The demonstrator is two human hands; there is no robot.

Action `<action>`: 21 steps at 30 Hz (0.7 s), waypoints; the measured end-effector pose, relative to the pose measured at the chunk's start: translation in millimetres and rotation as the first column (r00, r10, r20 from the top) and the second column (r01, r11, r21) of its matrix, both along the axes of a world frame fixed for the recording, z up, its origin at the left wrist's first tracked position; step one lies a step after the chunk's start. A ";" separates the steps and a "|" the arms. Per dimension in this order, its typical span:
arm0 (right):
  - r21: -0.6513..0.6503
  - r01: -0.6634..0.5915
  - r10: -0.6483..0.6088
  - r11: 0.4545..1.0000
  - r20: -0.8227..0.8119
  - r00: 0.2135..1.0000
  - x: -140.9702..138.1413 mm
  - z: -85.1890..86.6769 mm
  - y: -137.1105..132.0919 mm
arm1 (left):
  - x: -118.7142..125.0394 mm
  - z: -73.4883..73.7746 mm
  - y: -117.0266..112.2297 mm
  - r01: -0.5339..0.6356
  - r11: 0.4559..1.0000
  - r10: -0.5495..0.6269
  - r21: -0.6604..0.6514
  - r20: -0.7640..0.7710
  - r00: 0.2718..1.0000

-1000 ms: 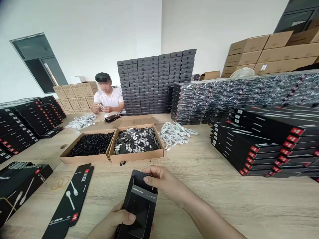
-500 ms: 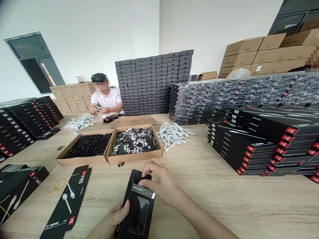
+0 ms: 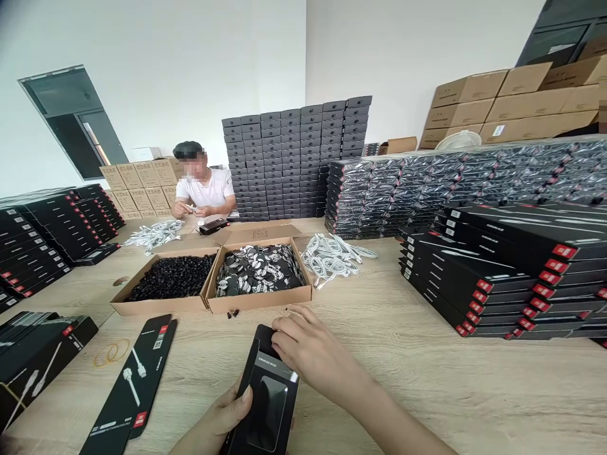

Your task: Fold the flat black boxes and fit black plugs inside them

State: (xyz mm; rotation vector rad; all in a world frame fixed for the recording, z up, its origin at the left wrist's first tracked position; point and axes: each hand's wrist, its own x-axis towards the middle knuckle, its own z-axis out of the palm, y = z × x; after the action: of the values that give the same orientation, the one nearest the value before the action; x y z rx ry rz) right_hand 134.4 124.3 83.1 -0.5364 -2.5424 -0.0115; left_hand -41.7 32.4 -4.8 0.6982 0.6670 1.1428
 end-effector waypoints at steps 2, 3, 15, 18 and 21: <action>-0.025 0.006 -0.007 1.000 -0.022 1.000 -1.0 0.9 -0.2 | 0.3 2.1 -0.8 0.024 0.999 -0.023 -0.028 0.019 1.000; -0.075 0.010 -0.012 0.997 -0.023 1.000 -1.0 1.3 0.4 | -0.2 4.2 -1.2 0.033 0.998 -0.031 -0.044 0.036 0.999; -0.532 0.231 -0.150 0.815 0.191 0.970 -21.2 -38.7 46.0 | -21.0 10.1 -0.6 0.312 0.926 -0.242 -0.213 0.300 0.923; -0.555 0.190 -0.136 0.810 0.139 0.981 -72.5 -52.3 51.5 | -17.6 2.9 -2.1 0.360 0.918 -0.297 -0.164 0.317 0.901; -0.540 0.220 -0.217 0.813 0.071 0.974 -119.7 -68.1 54.9 | -16.3 4.8 -3.4 0.353 0.928 -0.300 -0.116 0.327 0.896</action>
State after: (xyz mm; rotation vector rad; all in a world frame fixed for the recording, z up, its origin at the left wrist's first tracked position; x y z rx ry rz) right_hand 14.7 179.1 15.1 -1.0468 -2.4557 0.6504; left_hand -58.0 29.0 0.0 0.4509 0.3618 0.8419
